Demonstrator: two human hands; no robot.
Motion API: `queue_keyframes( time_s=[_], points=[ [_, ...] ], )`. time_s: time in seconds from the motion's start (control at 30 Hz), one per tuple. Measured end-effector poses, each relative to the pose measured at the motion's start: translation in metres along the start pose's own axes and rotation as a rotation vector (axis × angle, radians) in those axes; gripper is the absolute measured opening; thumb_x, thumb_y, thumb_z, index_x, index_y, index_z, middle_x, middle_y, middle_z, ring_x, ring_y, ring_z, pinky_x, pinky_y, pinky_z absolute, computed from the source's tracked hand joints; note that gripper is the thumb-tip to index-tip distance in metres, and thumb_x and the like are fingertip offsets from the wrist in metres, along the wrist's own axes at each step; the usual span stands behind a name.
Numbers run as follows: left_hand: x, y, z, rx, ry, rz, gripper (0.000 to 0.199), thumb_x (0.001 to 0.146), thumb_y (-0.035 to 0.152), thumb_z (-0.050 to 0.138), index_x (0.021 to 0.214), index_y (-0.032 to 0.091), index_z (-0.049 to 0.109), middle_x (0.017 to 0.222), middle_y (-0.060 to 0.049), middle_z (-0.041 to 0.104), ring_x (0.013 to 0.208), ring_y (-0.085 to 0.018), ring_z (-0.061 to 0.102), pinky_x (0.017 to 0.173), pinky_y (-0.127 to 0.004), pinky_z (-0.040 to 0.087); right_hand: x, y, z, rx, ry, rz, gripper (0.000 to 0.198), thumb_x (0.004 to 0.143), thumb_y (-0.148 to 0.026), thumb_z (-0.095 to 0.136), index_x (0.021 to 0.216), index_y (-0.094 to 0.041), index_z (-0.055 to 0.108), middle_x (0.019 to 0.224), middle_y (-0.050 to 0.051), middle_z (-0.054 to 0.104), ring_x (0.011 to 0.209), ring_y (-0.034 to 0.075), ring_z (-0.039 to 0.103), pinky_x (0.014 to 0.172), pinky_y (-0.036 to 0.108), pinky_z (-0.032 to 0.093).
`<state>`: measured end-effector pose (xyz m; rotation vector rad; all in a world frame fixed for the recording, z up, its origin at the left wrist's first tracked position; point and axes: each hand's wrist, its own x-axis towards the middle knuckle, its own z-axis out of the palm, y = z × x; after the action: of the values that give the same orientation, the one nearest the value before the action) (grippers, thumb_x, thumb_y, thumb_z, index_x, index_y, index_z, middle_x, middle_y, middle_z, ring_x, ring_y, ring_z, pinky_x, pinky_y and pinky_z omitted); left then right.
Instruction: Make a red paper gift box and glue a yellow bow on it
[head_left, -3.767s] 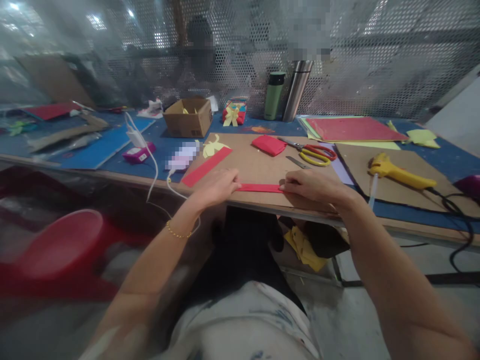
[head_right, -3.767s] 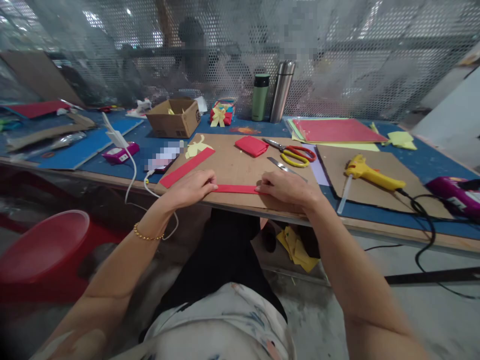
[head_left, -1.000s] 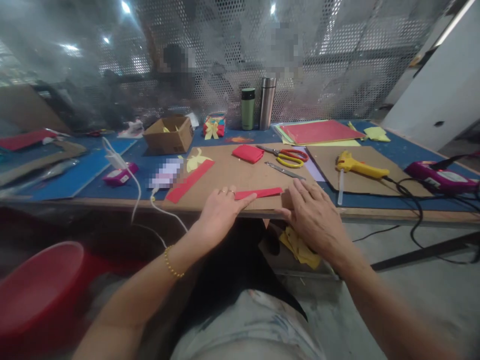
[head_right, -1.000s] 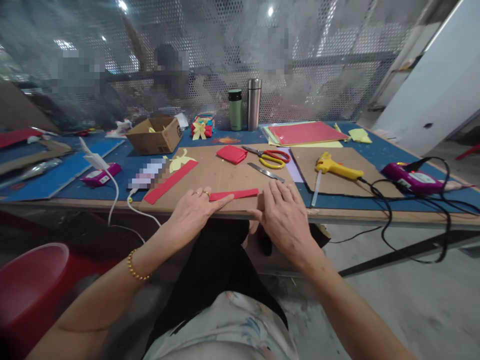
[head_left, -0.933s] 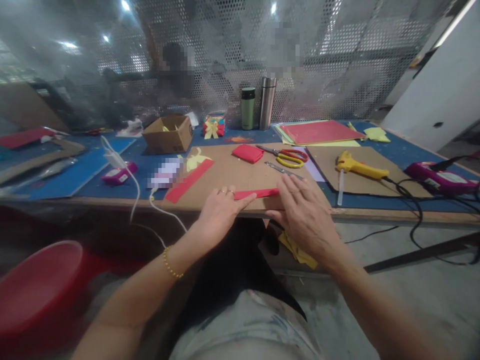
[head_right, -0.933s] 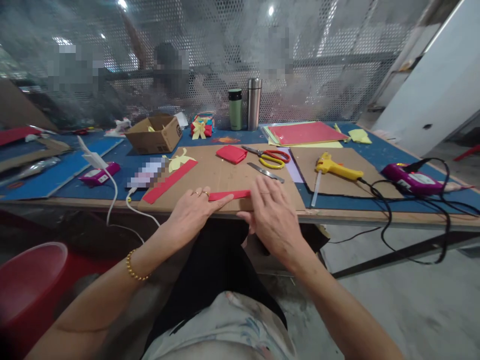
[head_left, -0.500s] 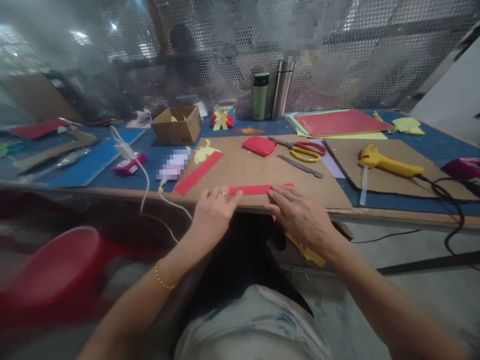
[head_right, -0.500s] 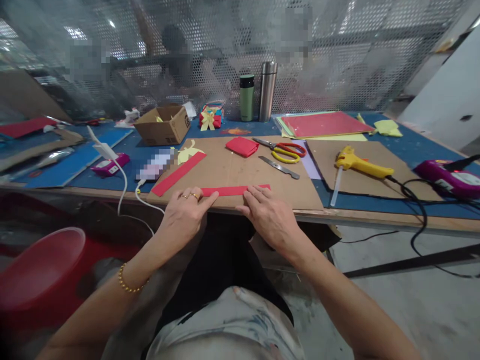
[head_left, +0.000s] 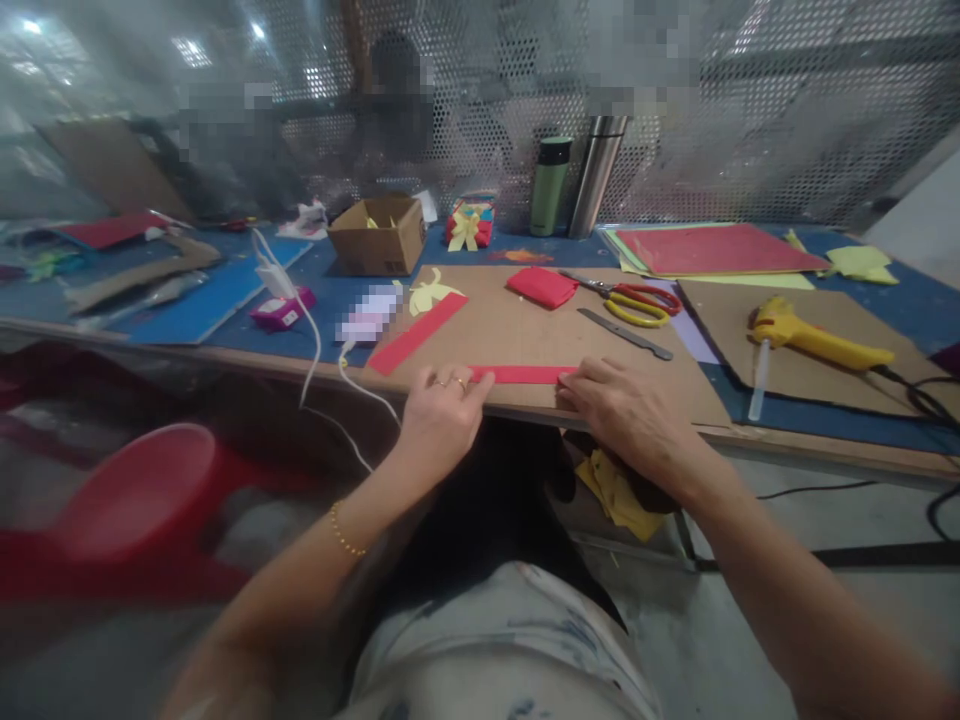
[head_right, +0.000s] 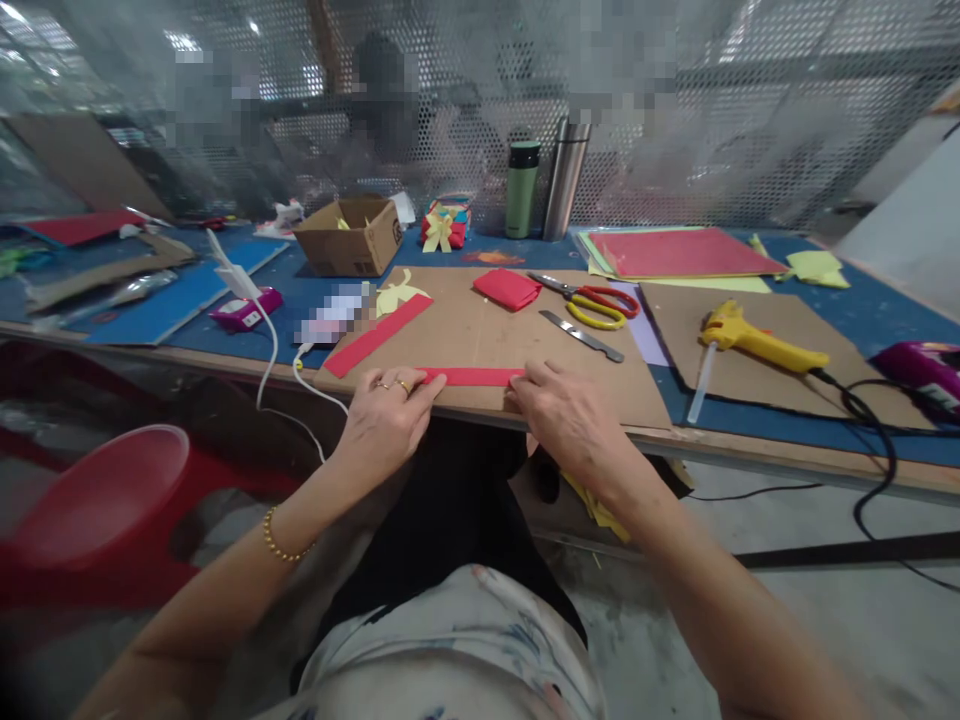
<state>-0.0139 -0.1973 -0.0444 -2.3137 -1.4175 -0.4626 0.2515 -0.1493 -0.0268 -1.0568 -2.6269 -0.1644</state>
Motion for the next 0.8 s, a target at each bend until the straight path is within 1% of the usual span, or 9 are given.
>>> queue_keyframes(
  time_s=[0.1, 0.27, 0.33, 0.43, 0.5, 0.57, 0.7, 0.77, 0.8],
  points=[
    [-0.006, -0.002, 0.004, 0.062, 0.038, -0.051, 0.039, 0.109, 0.019, 0.048, 0.141, 0.016, 0.069, 0.121, -0.019, 0.075, 0.115, -0.03, 0.067, 0.101, -0.048, 0.045, -0.001, 0.0, 0.0, -0.007, -0.011, -0.01, 0.029, 0.107, -0.017, 0.047, 0.091, -0.019, 0.071, 0.087, 0.009, 0.064, 0.084, 0.021, 0.055, 0.072, 0.032, 0.042],
    [-0.012, -0.002, 0.007, 0.135, 0.084, -0.115, 0.036, 0.107, 0.023, 0.057, 0.14, 0.019, 0.07, 0.123, -0.02, 0.074, 0.115, -0.033, 0.067, 0.099, -0.049, 0.047, -0.002, 0.0, 0.003, -0.025, 0.024, -0.026, 0.033, 0.11, -0.019, 0.044, 0.09, -0.018, 0.071, 0.085, 0.008, 0.063, 0.083, 0.021, 0.055, 0.072, 0.031, 0.042],
    [-0.014, 0.0, 0.008, 0.152, 0.09, -0.114, 0.037, 0.106, 0.023, 0.059, 0.141, 0.019, 0.07, 0.128, -0.021, 0.074, 0.119, -0.035, 0.066, 0.1, -0.051, 0.047, -0.002, 0.0, 0.004, -0.025, 0.03, -0.016, 0.033, 0.11, -0.02, 0.045, 0.09, -0.018, 0.071, 0.086, 0.008, 0.063, 0.082, 0.021, 0.055, 0.07, 0.031, 0.041],
    [-0.017, 0.002, 0.009, 0.154, 0.093, -0.114, 0.039, 0.106, 0.023, 0.059, 0.143, 0.014, 0.068, 0.138, -0.023, 0.071, 0.13, -0.037, 0.064, 0.105, -0.053, 0.045, -0.001, 0.002, 0.001, 0.009, 0.018, -0.003, 0.033, 0.11, -0.02, 0.045, 0.088, -0.019, 0.07, 0.085, 0.008, 0.063, 0.081, 0.02, 0.056, 0.069, 0.031, 0.04],
    [-0.019, 0.001, 0.01, 0.129, 0.099, -0.102, 0.038, 0.106, 0.021, 0.058, 0.142, 0.012, 0.068, 0.142, -0.024, 0.07, 0.135, -0.037, 0.062, 0.107, -0.053, 0.044, -0.001, 0.004, -0.002, 0.036, 0.006, 0.02, 0.034, 0.11, -0.021, 0.045, 0.086, -0.02, 0.069, 0.084, 0.007, 0.063, 0.08, 0.02, 0.057, 0.067, 0.031, 0.039],
    [-0.019, -0.004, 0.01, 0.092, 0.11, -0.077, 0.035, 0.108, 0.021, 0.055, 0.138, 0.011, 0.07, 0.136, -0.023, 0.073, 0.131, -0.035, 0.065, 0.108, -0.052, 0.043, 0.0, 0.005, -0.004, 0.044, -0.009, 0.05, 0.033, 0.11, -0.022, 0.046, 0.085, -0.02, 0.068, 0.085, 0.006, 0.063, 0.08, 0.019, 0.057, 0.065, 0.03, 0.036],
    [-0.011, -0.018, 0.007, -0.014, 0.094, -0.104, 0.031, 0.111, 0.02, 0.048, 0.121, 0.017, 0.077, 0.111, -0.014, 0.078, 0.108, -0.027, 0.07, 0.104, -0.048, 0.043, 0.0, 0.005, -0.002, -0.019, -0.017, 0.081, 0.025, 0.106, -0.019, 0.05, 0.093, -0.02, 0.072, 0.09, 0.007, 0.063, 0.079, 0.018, 0.055, 0.061, 0.031, 0.03],
    [-0.004, -0.024, 0.004, -0.061, 0.067, -0.127, 0.029, 0.111, 0.023, 0.05, 0.118, 0.018, 0.077, 0.106, -0.012, 0.076, 0.104, -0.026, 0.068, 0.102, -0.047, 0.043, 0.001, 0.003, 0.001, -0.077, -0.002, 0.099, 0.023, 0.105, -0.018, 0.051, 0.098, -0.021, 0.073, 0.09, 0.007, 0.063, 0.079, 0.019, 0.054, 0.06, 0.032, 0.026],
    [-0.001, -0.025, 0.002, -0.081, 0.051, -0.13, 0.028, 0.11, 0.026, 0.052, 0.12, 0.018, 0.077, 0.108, -0.012, 0.075, 0.105, -0.027, 0.066, 0.1, -0.046, 0.042, 0.001, 0.002, 0.003, -0.103, 0.001, 0.103, 0.023, 0.105, -0.018, 0.052, 0.099, -0.021, 0.073, 0.09, 0.007, 0.063, 0.079, 0.019, 0.054, 0.06, 0.032, 0.025]
  ],
)
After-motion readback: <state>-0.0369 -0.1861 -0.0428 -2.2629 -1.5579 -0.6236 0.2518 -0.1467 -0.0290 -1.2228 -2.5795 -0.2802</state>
